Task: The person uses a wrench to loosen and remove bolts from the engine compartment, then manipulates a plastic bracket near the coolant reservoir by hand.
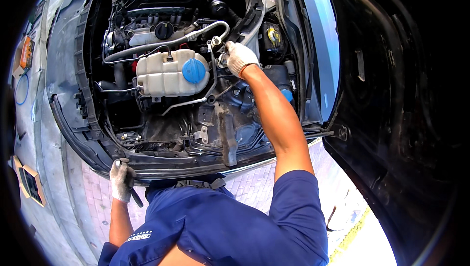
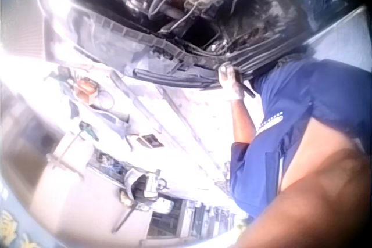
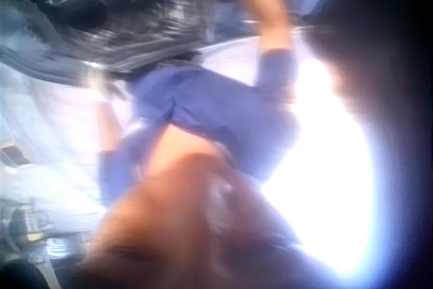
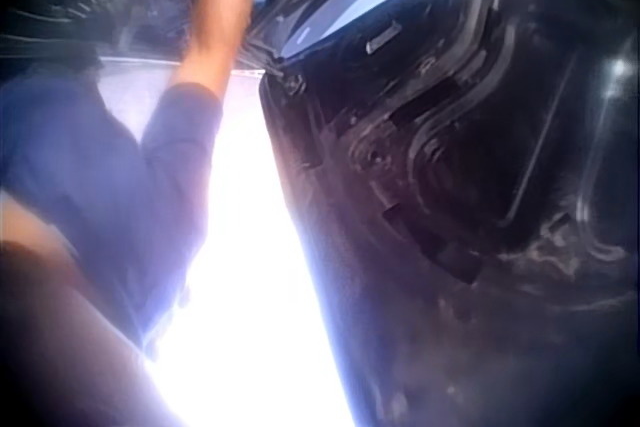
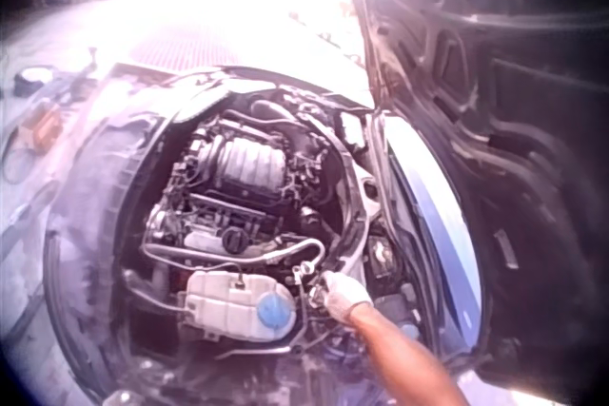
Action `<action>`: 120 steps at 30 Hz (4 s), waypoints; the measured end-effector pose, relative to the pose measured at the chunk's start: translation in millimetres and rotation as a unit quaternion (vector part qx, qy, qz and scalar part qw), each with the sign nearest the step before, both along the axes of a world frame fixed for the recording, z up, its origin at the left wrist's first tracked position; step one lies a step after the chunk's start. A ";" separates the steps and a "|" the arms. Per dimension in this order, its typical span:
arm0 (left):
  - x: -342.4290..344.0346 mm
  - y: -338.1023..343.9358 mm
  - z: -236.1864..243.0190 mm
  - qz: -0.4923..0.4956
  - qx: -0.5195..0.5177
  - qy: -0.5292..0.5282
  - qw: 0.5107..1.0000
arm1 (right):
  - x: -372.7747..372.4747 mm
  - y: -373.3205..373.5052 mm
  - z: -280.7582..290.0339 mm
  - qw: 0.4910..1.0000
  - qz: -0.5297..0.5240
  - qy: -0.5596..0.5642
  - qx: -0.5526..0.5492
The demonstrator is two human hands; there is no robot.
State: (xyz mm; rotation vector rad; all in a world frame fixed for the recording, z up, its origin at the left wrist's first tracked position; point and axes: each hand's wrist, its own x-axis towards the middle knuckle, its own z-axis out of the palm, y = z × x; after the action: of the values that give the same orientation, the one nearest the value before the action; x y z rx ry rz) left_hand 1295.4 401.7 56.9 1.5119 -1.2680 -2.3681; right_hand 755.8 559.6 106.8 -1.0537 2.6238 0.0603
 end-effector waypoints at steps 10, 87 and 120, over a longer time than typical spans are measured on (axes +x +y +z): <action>-0.2 0.2 0.2 -0.007 -0.002 -0.014 1.000 | 4.3 0.0 6.8 0.997 -0.060 -0.006 0.058; 1.9 -0.2 -0.6 -0.009 0.000 -0.002 1.000 | 6.8 -4.1 -6.0 0.990 -0.124 0.027 0.066; 3.1 -0.5 -2.9 -0.013 0.004 -0.005 1.000 | 16.1 -13.7 8.4 0.986 -0.134 0.014 0.099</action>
State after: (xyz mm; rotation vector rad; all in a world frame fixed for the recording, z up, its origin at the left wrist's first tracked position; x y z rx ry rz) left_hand 1298.6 401.2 54.0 1.5211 -1.2891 -2.3881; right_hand 771.9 545.9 115.2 -0.6327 2.6927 0.2709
